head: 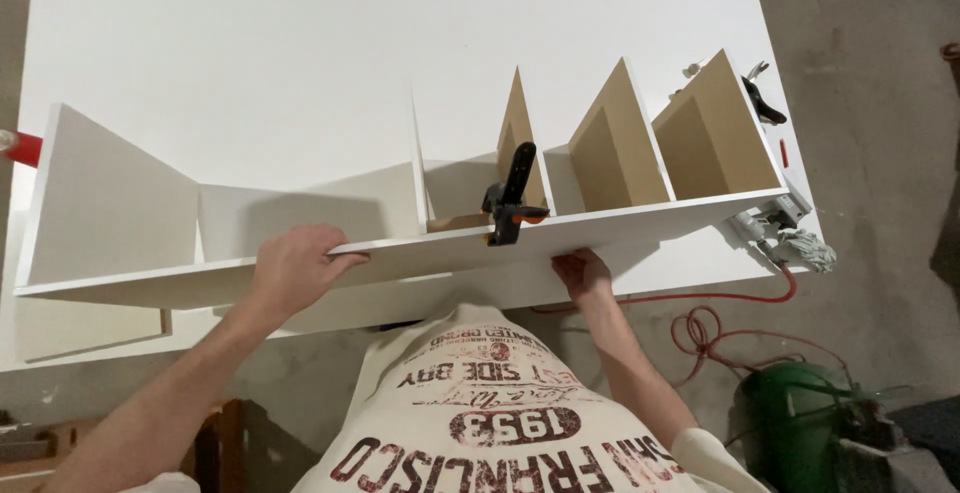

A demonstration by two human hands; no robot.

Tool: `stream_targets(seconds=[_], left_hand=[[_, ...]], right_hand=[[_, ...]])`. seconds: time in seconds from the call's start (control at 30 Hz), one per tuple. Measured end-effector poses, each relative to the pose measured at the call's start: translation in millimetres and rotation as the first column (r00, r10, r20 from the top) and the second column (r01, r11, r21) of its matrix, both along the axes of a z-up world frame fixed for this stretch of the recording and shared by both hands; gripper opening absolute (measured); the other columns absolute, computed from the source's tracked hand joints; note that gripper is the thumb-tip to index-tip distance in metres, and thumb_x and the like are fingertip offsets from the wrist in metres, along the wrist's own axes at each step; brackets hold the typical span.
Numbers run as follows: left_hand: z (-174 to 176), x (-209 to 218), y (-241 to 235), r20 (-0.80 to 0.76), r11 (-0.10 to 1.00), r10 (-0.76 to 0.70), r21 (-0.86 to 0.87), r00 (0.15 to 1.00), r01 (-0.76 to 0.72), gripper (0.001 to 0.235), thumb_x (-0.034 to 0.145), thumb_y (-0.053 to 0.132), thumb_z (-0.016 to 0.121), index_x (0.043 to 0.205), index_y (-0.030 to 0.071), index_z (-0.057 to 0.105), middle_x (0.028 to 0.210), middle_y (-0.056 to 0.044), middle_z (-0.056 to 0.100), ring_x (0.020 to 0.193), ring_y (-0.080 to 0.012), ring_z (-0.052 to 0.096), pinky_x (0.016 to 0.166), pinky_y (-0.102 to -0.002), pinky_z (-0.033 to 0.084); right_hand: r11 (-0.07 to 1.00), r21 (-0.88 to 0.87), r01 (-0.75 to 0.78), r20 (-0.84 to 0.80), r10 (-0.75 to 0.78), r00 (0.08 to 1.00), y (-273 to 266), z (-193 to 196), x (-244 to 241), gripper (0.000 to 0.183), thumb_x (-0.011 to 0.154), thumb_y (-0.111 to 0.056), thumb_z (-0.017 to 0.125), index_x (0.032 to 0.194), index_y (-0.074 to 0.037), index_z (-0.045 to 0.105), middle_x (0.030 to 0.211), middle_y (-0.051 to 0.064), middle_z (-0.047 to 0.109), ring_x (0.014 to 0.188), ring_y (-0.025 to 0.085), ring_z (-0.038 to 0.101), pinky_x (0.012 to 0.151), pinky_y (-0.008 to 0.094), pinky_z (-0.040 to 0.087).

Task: Measuring, positioning, and securing wooden dividers into a frame using clamps and a pneumatic nail gun.

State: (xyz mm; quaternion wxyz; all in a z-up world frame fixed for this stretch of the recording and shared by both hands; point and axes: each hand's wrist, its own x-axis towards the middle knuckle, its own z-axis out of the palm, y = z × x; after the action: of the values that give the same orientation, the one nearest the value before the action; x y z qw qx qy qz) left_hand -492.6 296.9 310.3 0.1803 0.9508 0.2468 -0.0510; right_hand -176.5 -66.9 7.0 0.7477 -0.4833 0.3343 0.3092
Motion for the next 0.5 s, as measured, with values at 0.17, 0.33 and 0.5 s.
stream_targets(seconds=[0.17,0.33,0.5], left_hand=[[-10.4,-9.0,-8.2,0.028,1.0,0.001,-0.012,1.0,-0.001,0.031,0.091,0.048,0.071,0.084,0.018,0.069,0.074,-0.001,0.066,0.076,-0.0237,0.069,0.071,-0.034,0.058],[-17.4,-15.1,-15.5,0.066,1.0,-0.017,-0.018,0.998,0.018,0.03,0.092,0.046,0.072,0.083,0.017,0.068,0.074,-0.002,0.063,0.076,-0.0235,0.068,0.071,-0.035,0.058],[-9.6,-18.8,-22.8,0.046,0.999,-0.025,-0.037,0.999,0.027,0.029,0.094,0.043,0.07,0.085,0.016,0.068,0.074,-0.002,0.063,0.076,-0.0229,0.068,0.072,-0.034,0.057]], right_hand=[[0.993,-0.059,-0.102,-0.002,0.102,0.995,-5.0,5.6,-8.0,0.033,0.094,-0.008,0.065,0.118,0.013,0.055,0.109,0.033,0.062,0.113,0.052,0.065,0.103,0.065,0.051],[0.712,-0.309,-0.63,-0.059,0.647,0.76,5.1,100.4,-42.7,0.054,0.104,-0.031,0.059,0.144,0.004,0.05,0.135,0.033,0.061,0.128,0.048,0.058,0.105,0.058,0.05],[0.183,-0.593,-0.784,0.007,0.975,0.222,20.9,235.8,-80.3,0.052,0.09,-0.047,0.075,0.128,-0.012,0.069,0.116,0.017,0.074,0.114,0.037,0.066,0.103,0.049,0.051]])
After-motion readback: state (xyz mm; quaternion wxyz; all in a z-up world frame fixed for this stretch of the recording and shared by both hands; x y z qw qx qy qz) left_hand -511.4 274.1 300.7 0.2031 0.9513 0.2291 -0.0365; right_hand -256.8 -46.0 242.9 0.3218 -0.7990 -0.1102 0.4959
